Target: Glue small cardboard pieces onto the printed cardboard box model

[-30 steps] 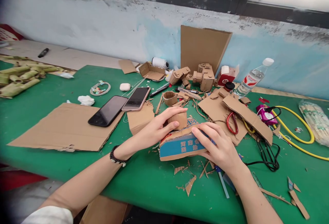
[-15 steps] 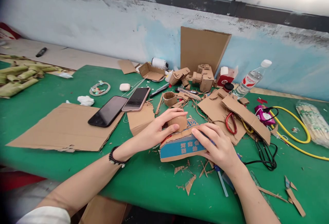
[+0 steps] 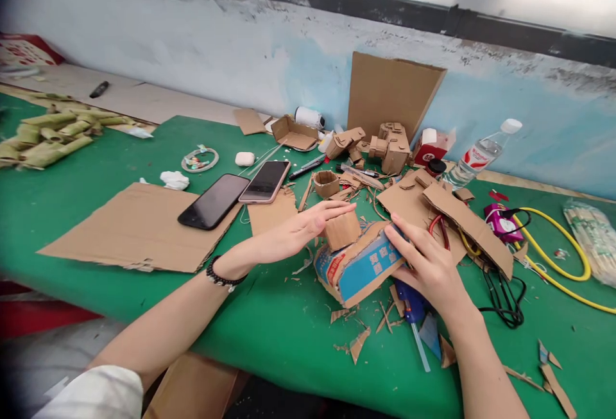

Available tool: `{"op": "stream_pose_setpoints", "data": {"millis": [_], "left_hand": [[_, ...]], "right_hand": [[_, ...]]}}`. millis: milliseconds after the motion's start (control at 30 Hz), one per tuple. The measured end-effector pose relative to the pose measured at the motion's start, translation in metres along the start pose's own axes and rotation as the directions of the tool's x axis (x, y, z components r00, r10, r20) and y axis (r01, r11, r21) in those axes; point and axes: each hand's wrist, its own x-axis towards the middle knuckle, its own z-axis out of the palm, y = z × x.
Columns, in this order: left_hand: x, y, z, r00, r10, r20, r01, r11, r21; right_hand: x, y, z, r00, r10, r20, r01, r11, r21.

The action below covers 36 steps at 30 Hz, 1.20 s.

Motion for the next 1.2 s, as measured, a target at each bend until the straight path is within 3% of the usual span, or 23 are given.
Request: {"op": "stream_pose_setpoints", "data": {"millis": [167,367,567,900,1200], "left_hand": [[-0.005,0.005,0.008,0.997,0.016,0.076,-0.012,0.998,-0.059],[-0.007,-0.009,0.026,0.993,0.118,-0.007,-0.118,0.99,-0.073],[-0.006,-0.021,0.039,0.941,0.335,-0.054,-0.326,0.936,0.131],[-0.015,-0.019,0.067,0.901,0.386,-0.199,-0.314,0.896,0.314],[-0.012,-0.018,0.069,0.844,0.504,-0.185,-0.405,0.823,0.398]], "right_hand": [[-0.004,0.011,-0.005,0.997,0.08,0.015,-0.08,0.997,-0.023],[-0.005,0.015,-0.008,0.993,0.12,0.006,-0.119,0.991,-0.057],[-0.006,0.017,-0.012,0.994,0.108,0.032,-0.104,0.99,-0.1],[-0.009,0.014,-0.014,0.995,0.092,0.032,-0.086,0.986,-0.143],[-0.007,0.012,-0.016,0.998,0.055,-0.007,-0.056,0.989,-0.14]]}}
